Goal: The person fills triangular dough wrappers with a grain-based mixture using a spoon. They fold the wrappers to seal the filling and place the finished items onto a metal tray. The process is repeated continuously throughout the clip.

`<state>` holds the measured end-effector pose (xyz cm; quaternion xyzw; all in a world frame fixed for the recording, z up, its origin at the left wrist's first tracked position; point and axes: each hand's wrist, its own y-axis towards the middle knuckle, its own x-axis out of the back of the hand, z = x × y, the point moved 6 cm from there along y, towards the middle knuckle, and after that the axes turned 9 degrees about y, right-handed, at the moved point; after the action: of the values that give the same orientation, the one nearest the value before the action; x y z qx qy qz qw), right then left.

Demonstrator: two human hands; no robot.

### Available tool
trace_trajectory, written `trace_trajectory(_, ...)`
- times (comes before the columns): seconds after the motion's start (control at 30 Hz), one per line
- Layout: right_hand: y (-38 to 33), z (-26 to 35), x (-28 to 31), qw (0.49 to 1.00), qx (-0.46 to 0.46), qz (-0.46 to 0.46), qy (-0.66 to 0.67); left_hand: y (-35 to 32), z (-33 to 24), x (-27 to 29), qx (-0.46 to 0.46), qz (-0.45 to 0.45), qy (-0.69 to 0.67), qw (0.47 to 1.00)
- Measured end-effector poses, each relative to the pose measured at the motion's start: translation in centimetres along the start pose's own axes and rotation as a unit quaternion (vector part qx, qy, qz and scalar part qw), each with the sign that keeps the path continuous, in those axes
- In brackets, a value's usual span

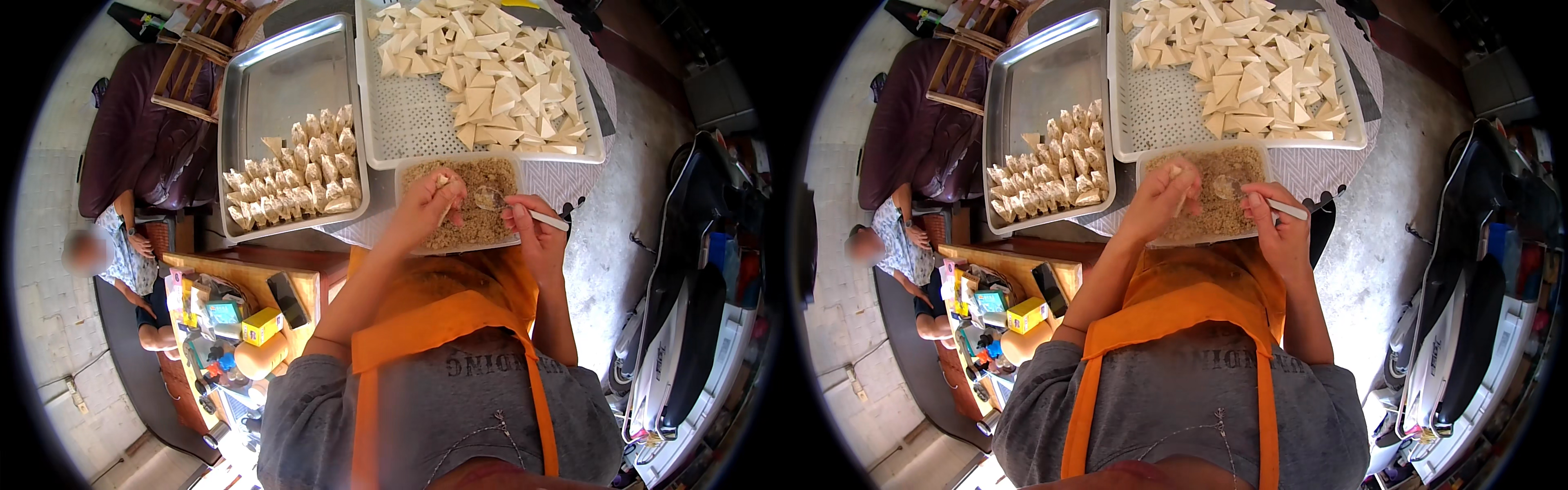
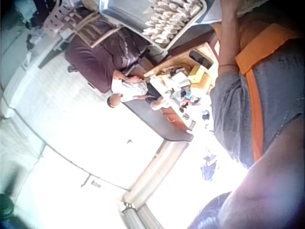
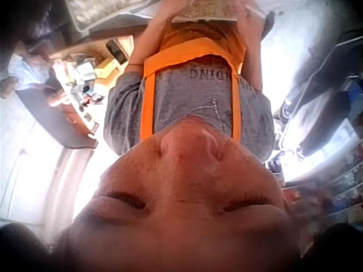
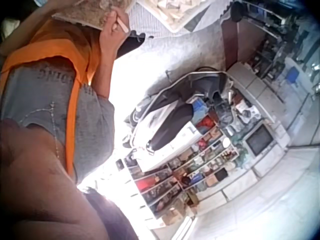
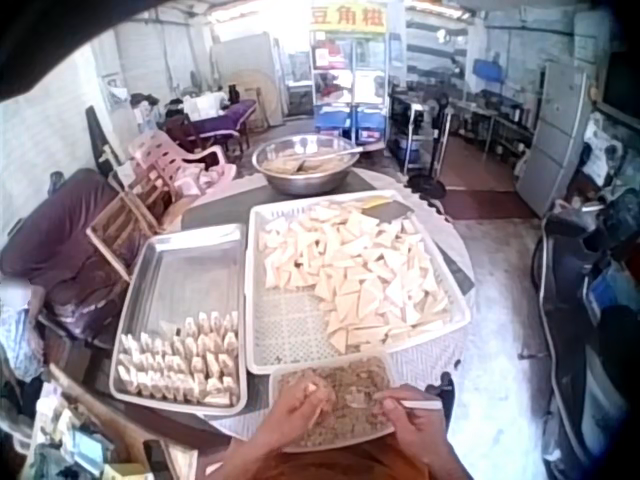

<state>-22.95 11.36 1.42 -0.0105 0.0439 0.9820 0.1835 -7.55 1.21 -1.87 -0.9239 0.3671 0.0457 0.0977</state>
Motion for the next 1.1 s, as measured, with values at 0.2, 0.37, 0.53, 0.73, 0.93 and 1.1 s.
trace_trajectory(0.2, -0.1, -0.3, -0.3, 1.000, 0.000, 0.003, -0.016, -0.2, 0.5, 0.0, 0.063, 0.041, -0.182, 0.980)
trace_trajectory(0.37, -0.2, -1.0, -0.4, 1.000, -0.004, 0.003, -0.017, -0.3, -0.5, -0.3, 0.073, 0.001, -0.053, 0.996)
trace_trajectory(0.53, 0.1, -0.8, -0.8, 0.999, 0.018, 0.012, -0.048, -0.3, 0.8, 0.3, 0.066, 0.005, -0.125, 0.990)
trace_trajectory(0.73, 0.3, -0.8, -1.4, 0.994, 0.044, 0.017, -0.095, -0.7, -1.3, 0.0, 0.069, -0.029, 0.010, 0.997)
trace_trajectory(0.93, 0.3, -1.1, -1.7, 0.992, 0.043, 0.024, -0.112, -0.3, 1.1, 0.8, 0.033, -0.010, -0.034, 0.999)
trace_trajectory(1.1, 0.4, -1.2, -1.7, 0.992, 0.044, 0.024, -0.113, -0.3, -1.5, 0.2, 0.066, -0.025, -0.152, 0.986)
